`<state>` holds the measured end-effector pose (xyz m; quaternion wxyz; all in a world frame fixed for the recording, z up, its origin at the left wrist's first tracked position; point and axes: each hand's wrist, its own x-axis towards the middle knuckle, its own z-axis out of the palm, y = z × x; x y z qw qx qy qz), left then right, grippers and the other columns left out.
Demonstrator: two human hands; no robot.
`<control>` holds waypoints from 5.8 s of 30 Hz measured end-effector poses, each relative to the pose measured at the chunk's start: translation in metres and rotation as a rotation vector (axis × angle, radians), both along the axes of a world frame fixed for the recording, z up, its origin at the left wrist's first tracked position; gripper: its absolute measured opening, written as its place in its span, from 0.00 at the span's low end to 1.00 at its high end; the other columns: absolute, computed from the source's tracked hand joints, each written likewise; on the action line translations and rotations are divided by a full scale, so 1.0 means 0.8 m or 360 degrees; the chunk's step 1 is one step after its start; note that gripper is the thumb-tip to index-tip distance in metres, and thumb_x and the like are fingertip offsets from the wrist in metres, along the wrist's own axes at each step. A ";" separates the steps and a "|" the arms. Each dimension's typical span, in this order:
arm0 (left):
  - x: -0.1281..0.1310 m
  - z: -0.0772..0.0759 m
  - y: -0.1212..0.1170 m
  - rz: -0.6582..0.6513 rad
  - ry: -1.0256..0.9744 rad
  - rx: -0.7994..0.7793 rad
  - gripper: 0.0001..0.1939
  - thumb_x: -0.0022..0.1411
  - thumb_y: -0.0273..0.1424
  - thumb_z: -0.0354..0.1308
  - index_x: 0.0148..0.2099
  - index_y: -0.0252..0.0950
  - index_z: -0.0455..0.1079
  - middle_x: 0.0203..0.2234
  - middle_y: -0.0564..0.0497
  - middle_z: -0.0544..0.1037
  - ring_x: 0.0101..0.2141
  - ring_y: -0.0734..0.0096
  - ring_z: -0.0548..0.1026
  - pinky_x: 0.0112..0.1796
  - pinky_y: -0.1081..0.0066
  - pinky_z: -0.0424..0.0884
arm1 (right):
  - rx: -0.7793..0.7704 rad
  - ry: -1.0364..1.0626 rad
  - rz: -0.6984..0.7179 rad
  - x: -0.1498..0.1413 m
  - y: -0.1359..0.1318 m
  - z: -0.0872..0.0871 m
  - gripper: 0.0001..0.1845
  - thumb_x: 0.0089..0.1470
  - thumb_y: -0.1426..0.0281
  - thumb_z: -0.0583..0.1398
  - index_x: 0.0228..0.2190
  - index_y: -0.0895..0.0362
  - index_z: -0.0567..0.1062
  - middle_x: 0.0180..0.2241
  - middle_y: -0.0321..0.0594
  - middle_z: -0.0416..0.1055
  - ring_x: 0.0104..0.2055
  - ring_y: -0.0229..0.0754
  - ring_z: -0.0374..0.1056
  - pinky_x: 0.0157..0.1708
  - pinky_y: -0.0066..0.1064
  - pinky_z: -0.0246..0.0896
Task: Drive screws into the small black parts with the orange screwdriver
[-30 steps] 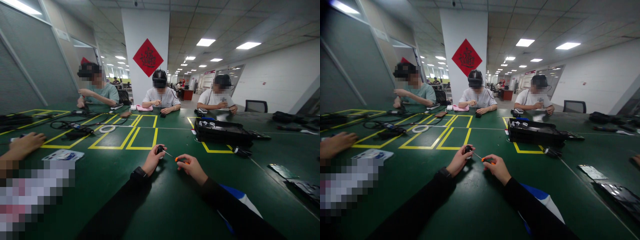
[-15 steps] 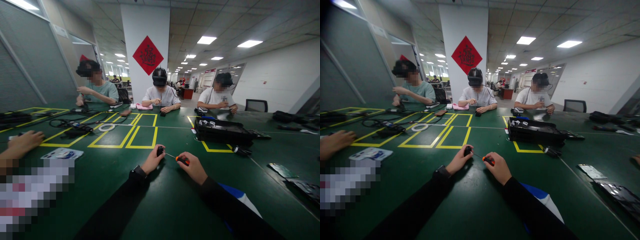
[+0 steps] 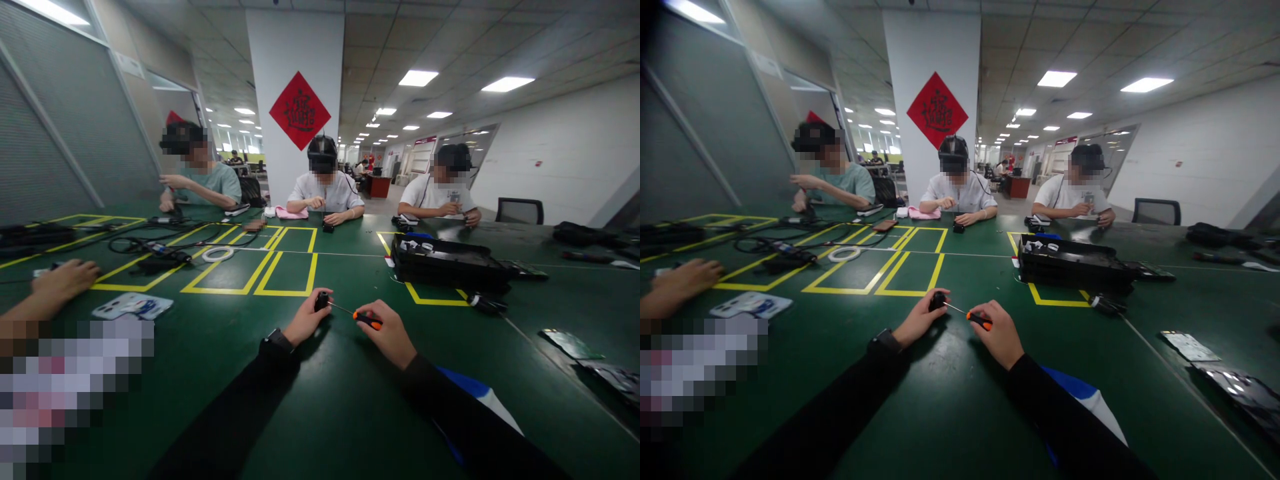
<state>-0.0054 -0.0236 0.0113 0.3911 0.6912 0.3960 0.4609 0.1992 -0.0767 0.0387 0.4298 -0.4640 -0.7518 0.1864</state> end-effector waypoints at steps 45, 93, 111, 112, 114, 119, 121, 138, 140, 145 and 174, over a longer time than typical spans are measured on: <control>0.000 -0.008 0.003 0.0077 0.0040 0.0020 0.12 0.56 0.37 0.48 0.40 0.37 0.62 0.31 0.53 0.68 0.32 0.73 0.65 0.35 0.73 0.62 | -0.0141 -0.0304 0.0014 0.005 0.014 -0.021 0.11 0.50 0.67 0.55 0.37 0.55 0.71 0.35 0.40 0.68 0.39 0.41 0.61 0.40 0.33 0.56; 0.001 -0.006 0.000 0.0050 -0.0035 -0.0076 0.08 0.52 0.33 0.52 0.35 0.36 0.63 0.27 0.54 0.69 0.29 0.74 0.67 0.32 0.74 0.62 | -0.0089 -0.0227 -0.0086 0.005 0.021 -0.030 0.14 0.55 0.67 0.49 0.29 0.58 0.73 0.32 0.41 0.67 0.39 0.40 0.61 0.43 0.34 0.54; 0.010 -0.004 0.030 0.0119 -0.0073 -0.0034 0.09 0.52 0.35 0.52 0.33 0.35 0.63 0.23 0.54 0.70 0.27 0.74 0.68 0.32 0.72 0.64 | -0.0182 -0.0125 -0.0023 0.000 0.015 -0.031 0.07 0.46 0.70 0.56 0.32 0.57 0.68 0.32 0.37 0.67 0.35 0.38 0.63 0.37 0.32 0.58; 0.009 -0.004 0.029 0.0108 -0.0091 -0.0041 0.09 0.52 0.36 0.52 0.33 0.35 0.63 0.23 0.54 0.70 0.27 0.74 0.69 0.32 0.72 0.64 | -0.0186 -0.0113 -0.0012 -0.001 0.014 -0.030 0.07 0.47 0.70 0.56 0.32 0.57 0.68 0.32 0.37 0.67 0.35 0.38 0.63 0.37 0.32 0.58; 0.007 -0.005 0.027 0.0082 -0.0166 -0.0084 0.10 0.53 0.37 0.51 0.34 0.35 0.62 0.23 0.54 0.70 0.26 0.75 0.69 0.31 0.73 0.65 | -0.0192 -0.0074 0.0011 -0.002 0.013 -0.027 0.07 0.47 0.71 0.56 0.32 0.57 0.69 0.32 0.38 0.68 0.36 0.38 0.64 0.38 0.32 0.58; 0.005 -0.004 0.021 -0.0009 -0.0513 -0.0358 0.13 0.55 0.40 0.49 0.38 0.36 0.58 0.25 0.54 0.69 0.23 0.77 0.70 0.24 0.75 0.65 | -0.0204 0.0068 0.0012 -0.004 0.009 -0.020 0.09 0.48 0.71 0.54 0.33 0.58 0.70 0.33 0.39 0.70 0.36 0.38 0.65 0.39 0.32 0.59; 0.005 -0.004 0.020 -0.0030 -0.0677 -0.0432 0.14 0.55 0.40 0.49 0.38 0.36 0.58 0.24 0.54 0.69 0.22 0.78 0.69 0.24 0.74 0.66 | -0.0229 0.0130 0.0003 -0.005 0.008 -0.019 0.09 0.49 0.71 0.53 0.34 0.58 0.70 0.33 0.40 0.70 0.35 0.39 0.66 0.37 0.32 0.60; 0.024 -0.002 0.009 -0.0184 -0.1271 -0.0715 0.11 0.54 0.37 0.51 0.35 0.35 0.59 0.24 0.55 0.66 0.20 0.82 0.65 0.19 0.79 0.61 | -0.0054 0.0166 -0.0140 -0.006 0.004 -0.015 0.09 0.50 0.67 0.54 0.31 0.58 0.71 0.29 0.39 0.70 0.31 0.38 0.66 0.32 0.29 0.59; 0.023 -0.002 0.010 -0.0173 -0.1273 -0.0734 0.10 0.53 0.35 0.52 0.35 0.35 0.58 0.24 0.55 0.66 0.20 0.82 0.65 0.20 0.79 0.62 | -0.0056 0.0174 -0.0140 -0.005 0.004 -0.015 0.09 0.50 0.67 0.53 0.31 0.58 0.71 0.29 0.39 0.70 0.31 0.38 0.66 0.32 0.29 0.59; 0.023 -0.003 0.011 -0.0265 -0.1321 -0.0801 0.09 0.54 0.35 0.52 0.34 0.35 0.59 0.25 0.54 0.67 0.21 0.82 0.66 0.20 0.79 0.63 | -0.0049 0.0189 -0.0133 -0.005 0.002 -0.014 0.10 0.49 0.67 0.53 0.31 0.58 0.71 0.29 0.39 0.70 0.32 0.38 0.65 0.33 0.29 0.59; 0.018 -0.001 0.000 -0.0009 -0.0699 -0.0357 0.14 0.50 0.39 0.56 0.34 0.34 0.62 0.24 0.54 0.70 0.23 0.79 0.68 0.24 0.78 0.62 | 0.0007 0.0103 -0.0084 -0.001 0.002 -0.009 0.08 0.47 0.69 0.56 0.30 0.58 0.72 0.31 0.41 0.70 0.32 0.39 0.65 0.34 0.30 0.59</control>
